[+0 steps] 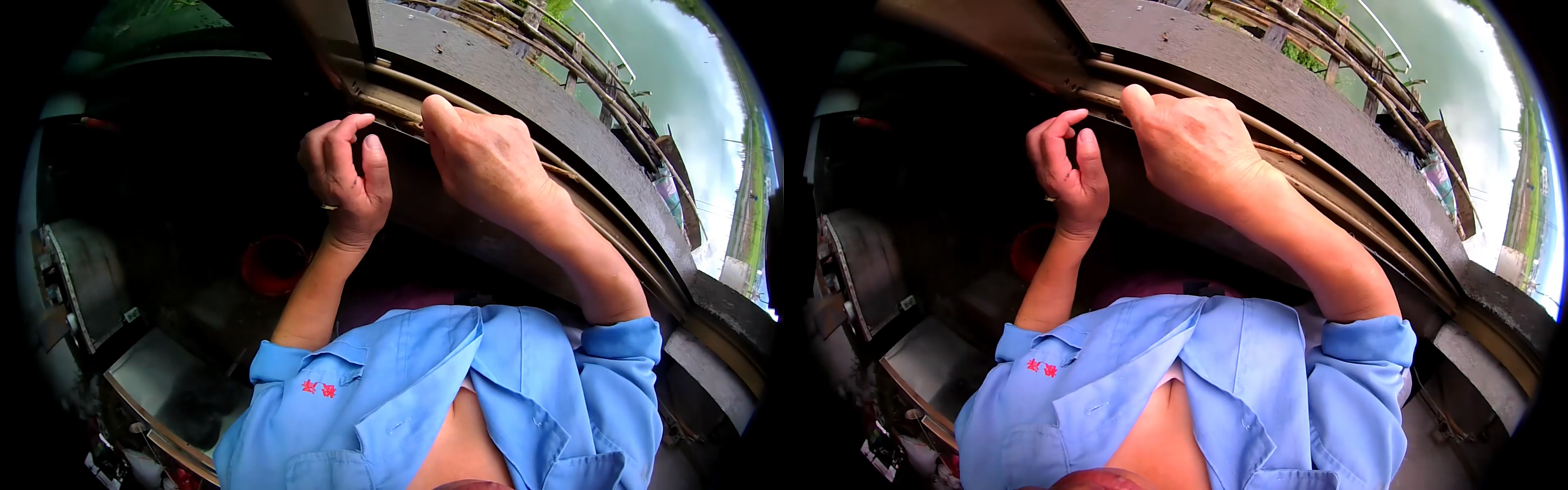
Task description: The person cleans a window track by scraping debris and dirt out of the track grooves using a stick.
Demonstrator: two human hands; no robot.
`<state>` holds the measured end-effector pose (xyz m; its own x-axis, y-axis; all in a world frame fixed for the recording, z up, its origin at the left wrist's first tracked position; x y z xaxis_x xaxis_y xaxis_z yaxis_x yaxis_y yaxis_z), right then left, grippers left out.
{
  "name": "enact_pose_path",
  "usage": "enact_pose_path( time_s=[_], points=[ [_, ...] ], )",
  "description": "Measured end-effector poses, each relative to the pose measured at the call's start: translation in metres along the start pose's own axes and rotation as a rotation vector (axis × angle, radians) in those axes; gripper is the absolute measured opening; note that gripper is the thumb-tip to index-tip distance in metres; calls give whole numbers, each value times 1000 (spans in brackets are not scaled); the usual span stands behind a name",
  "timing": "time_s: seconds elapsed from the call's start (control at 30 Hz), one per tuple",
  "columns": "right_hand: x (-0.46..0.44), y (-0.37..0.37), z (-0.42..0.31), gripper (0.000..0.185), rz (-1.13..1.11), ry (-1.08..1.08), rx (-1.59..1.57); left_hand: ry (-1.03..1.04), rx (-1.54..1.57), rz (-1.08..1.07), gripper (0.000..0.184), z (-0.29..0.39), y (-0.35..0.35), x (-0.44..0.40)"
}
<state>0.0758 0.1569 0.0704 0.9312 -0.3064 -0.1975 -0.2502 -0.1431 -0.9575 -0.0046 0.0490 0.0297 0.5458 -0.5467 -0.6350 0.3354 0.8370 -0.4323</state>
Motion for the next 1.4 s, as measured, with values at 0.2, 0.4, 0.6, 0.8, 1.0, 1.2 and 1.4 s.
enact_pose_path(
  time_s=[0.2,0.4,0.6,0.8,1.0,1.2,1.4],
  points=[
    [-10,-1,-10,11,19,5,6,-38,3,-11,21,-3,1,0],
    [-21,-1,-18,10,5,41,26,-65,220,97,24,-9,-7,5],
    [24,-27,11,12,-166,8,-32,-10,236,51,28,-3,-5,7],
    [-10,-2,-15,13,-6,42,-64,-2,218,22,26,-5,-4,8],
    [-24,-4,-27,17,-21,72,4,-8,248,67,23,-5,-5,6],
    [-3,-15,-24,19,-52,70,-83,2,286,83,23,-5,-3,8],
    [-17,-8,-36,20,-14,75,-90,13,314,73,23,-6,-4,7]
  ],
)
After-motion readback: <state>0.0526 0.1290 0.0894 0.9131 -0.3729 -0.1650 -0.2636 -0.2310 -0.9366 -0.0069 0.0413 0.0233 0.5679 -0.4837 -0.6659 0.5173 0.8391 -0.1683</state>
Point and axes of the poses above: each hand's wrist, its own x-axis away from the middle knuckle, its own y-axis out of the palm, z = x × y, the point moved 6 cm from there along -x, towards the middle knuckle, and after that the axes turned 7 degrees about x, right-handed, at the moved point
